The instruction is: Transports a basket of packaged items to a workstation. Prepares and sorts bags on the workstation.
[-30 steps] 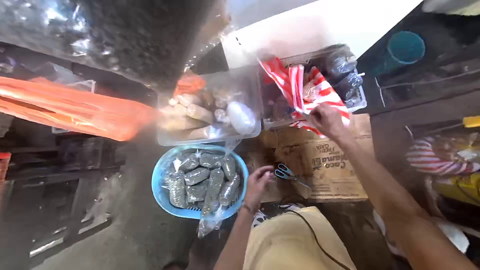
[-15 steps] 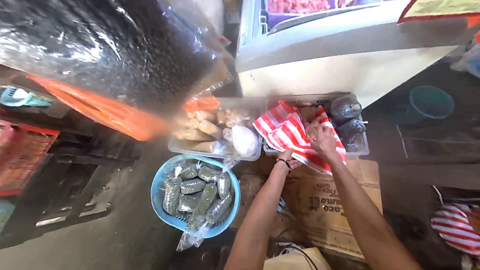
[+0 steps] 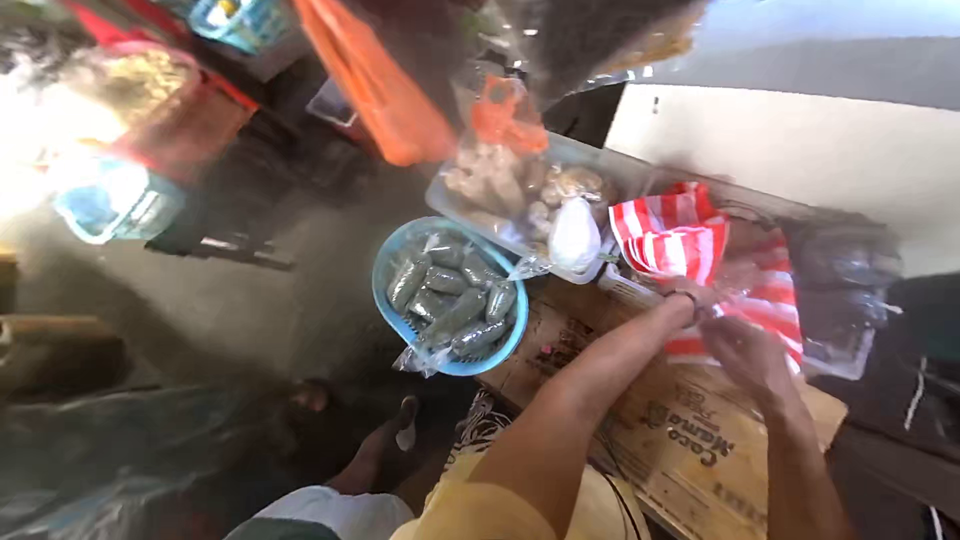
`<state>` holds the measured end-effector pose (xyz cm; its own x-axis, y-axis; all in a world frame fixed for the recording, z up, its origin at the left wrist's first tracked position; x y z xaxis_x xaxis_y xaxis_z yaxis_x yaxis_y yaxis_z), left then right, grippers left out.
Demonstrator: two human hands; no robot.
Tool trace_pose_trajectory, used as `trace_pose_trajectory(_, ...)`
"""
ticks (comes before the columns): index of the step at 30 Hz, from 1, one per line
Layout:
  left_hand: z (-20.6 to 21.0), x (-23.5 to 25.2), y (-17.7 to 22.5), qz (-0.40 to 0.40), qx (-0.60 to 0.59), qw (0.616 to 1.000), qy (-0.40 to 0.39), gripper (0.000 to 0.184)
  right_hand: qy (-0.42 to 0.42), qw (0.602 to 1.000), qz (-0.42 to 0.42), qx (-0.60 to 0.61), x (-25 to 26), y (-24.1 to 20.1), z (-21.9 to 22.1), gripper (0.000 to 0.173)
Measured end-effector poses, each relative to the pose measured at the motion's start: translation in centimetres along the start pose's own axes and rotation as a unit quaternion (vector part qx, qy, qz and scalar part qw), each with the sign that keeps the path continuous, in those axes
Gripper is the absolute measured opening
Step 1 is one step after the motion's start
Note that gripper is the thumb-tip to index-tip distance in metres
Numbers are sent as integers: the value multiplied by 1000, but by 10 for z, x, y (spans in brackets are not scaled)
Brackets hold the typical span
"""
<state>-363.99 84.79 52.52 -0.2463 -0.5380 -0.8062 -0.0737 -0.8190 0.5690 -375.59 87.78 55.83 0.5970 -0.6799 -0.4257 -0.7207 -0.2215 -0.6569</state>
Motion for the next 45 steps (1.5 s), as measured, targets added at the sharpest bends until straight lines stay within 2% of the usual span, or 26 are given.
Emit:
trace_pose_trajectory(3, -1, 11, -19, -23, -15, 999, -18, 32, -261, 960, 100, -15, 1, -8, 97, 28)
trace_pose_trajectory(5, -7, 22, -26, -13, -47, 999, -4, 32, -350, 917, 185, -50, -3, 23, 177, 41)
trace_pose_trajectory(6, -10, 18, -22, 1, -62, 998, -6, 34, -367, 899, 228, -65, -9, 44, 211, 50)
trace_pose_trajectory(9, -21, 0, 3, 70, -74, 995, 4, 34, -320, 893, 298, -107, -30, 83, 280, 77)
trace_pose_trajectory(12, -38, -20, 37, 179, -61, 982, 5, 30, -236, 922, 288, -106, -33, 101, 311, 69)
trace_pose_trajectory(14, -50, -50, 48, 246, -44, 968, 11, 27, -236, 923, 290, -84, -33, 108, 318, 60)
trace_pose_trajectory(17, -74, -78, 20, 287, -126, 949, 38, 18, -225, 930, 290, -3, -34, 112, 299, 62)
trace_pose_trajectory(18, -81, -81, 2, 265, -174, 947, 44, 18, -213, 936, 280, 32, -37, 115, 288, 62)
trace_pose_trajectory(20, -94, -76, -43, 193, -221, 954, 54, 31, -180, 942, 259, 116, -51, 124, 264, 61)
trace_pose_trajectory(22, -100, -56, -78, 136, -243, 957, 77, 31, -73, 939, 245, 230, -69, 146, 243, 53)
trace_pose_trajectory(23, -100, -49, -90, 119, -247, 958, 89, 28, -6, 924, 253, 287, -79, 162, 234, 48)
trace_pose_trajectory(25, -100, -44, -102, 107, -238, 958, 120, 30, 114, 867, 292, 387, -98, 189, 218, 41)
trace_pose_trajectory(27, -98, -51, -98, 125, -204, 956, 169, 29, 224, 782, 335, 475, -114, 205, 201, 36)
trace_pose_trajectory(29, -93, -65, -84, 172, -140, 953, 209, 22, 298, 701, 366, 534, -124, 214, 181, 29)
trace_pose_trajectory(31, -91, -79, -71, 237, -90, 939, 231, 15, 338, 678, 384, 528, -123, 228, 158, 30)
trace_pose_trajectory(34, -86, -111, -50, 306, -3, 917, 254, 13, 345, 710, 388, 476, -100, 253, 108, 38)
trace_pose_trajectory(36, -80, -131, -39, 336, 35, 906, 254, 9, 312, 758, 388, 423, -80, 272, 74, 38)
trace_pose_trajectory(39, -76, -145, -41, 347, 17, 909, 232, 4, 128, 839, 426, 314, -50, 297, 54, 44)
trace_pose_trajectory(40, -75, -146, -44, 344, 13, 909, 234, 5, 76, 855, 435, 273, -43, 301, 50, 48)
trace_pose_trajectory(41, -75, -146, -46, 338, 16, 908, 246, 6, 60, 863, 436, 246, -39, 301, 45, 50)
trace_pose_trajectory(43, -76, -144, -54, 327, 8, 906, 269, 9, 119, 864, 437, 221, -44, 281, 30, 53)
trace_pose_trajectory(45, -78, -138, -61, 326, -26, 903, 278, 15, 275, 848, 412, 188, -63, 235, 9, 50)
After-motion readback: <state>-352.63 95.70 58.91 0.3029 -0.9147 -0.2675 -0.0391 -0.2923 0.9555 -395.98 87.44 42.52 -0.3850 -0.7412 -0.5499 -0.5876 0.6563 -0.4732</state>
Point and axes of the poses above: each hand's wrist, its own x-axis towards the middle knuckle, its own z-axis out of the palm, y = z × x, the point moved 6 cm from there along x, towards the middle knuckle, and after that the axes turned 13 degrees about -y, right-handed, at the moved point
